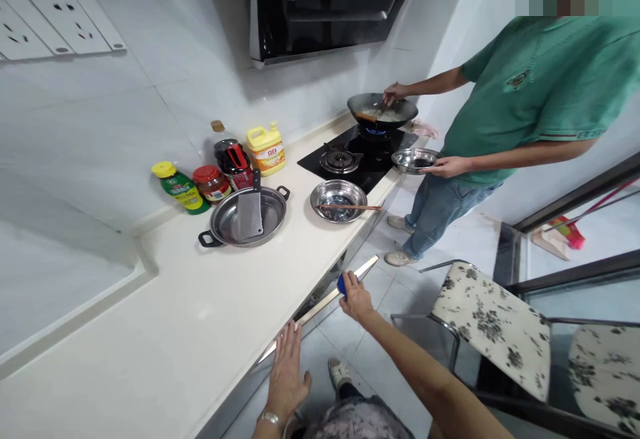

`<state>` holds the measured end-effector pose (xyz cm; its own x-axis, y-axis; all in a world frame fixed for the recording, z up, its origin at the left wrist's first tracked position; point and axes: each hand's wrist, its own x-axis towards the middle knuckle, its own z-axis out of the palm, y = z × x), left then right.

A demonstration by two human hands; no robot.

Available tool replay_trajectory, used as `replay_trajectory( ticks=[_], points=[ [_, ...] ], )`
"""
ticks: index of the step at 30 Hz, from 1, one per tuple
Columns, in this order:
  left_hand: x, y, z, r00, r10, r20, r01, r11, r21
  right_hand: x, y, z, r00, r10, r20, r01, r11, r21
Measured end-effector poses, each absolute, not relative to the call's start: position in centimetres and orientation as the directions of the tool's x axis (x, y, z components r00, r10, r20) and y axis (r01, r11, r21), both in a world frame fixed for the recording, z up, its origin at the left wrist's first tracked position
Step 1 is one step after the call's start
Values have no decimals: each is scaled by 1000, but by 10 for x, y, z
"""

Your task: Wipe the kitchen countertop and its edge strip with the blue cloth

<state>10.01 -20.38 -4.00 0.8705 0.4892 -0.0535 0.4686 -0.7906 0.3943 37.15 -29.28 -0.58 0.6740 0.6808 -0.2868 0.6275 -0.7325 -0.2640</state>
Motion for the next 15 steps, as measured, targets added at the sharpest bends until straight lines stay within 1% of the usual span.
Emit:
replay_trajectory(
  ticks=[2, 4, 6, 7, 9, 10, 12, 13, 15],
  points=[
    [101, -203, -42, 871, 491, -31, 456, -782, 426, 341, -284, -6, 644, 707, -292, 643, -707, -294],
    [101, -203, -42, 863, 505, -13, 445, -748, 492, 310, -274, -7, 598, 746, -295, 668, -666, -332],
    [99, -202, -38, 846, 532, -11, 427, -666, 612, 282, -264, -9, 558, 774, -298, 682, -633, -366],
    [96, -202, -35, 832, 555, -22, 414, -594, 690, 269, -259, -10, 543, 783, -305, 683, -622, -382],
    [89, -203, -32, 768, 633, -98, 383, -330, 863, 250, -253, -10, 523, 788, -324, 668, -615, -418],
    [85, -204, -31, 723, 671, -162, 363, -170, 916, 243, -251, -9, 519, 789, -329, 653, -615, -442],
    [80, -207, -34, 628, 715, -306, 331, 111, 937, 237, -249, -7, 520, 785, -336, 611, -617, -496],
    [79, -209, -37, 586, 721, -370, 325, 210, 922, 237, -250, -6, 524, 780, -340, 585, -621, -522],
    [81, -212, -44, 532, 705, -469, 326, 341, 882, 237, -253, -3, 528, 771, -357, 529, -627, -571]
  ],
)
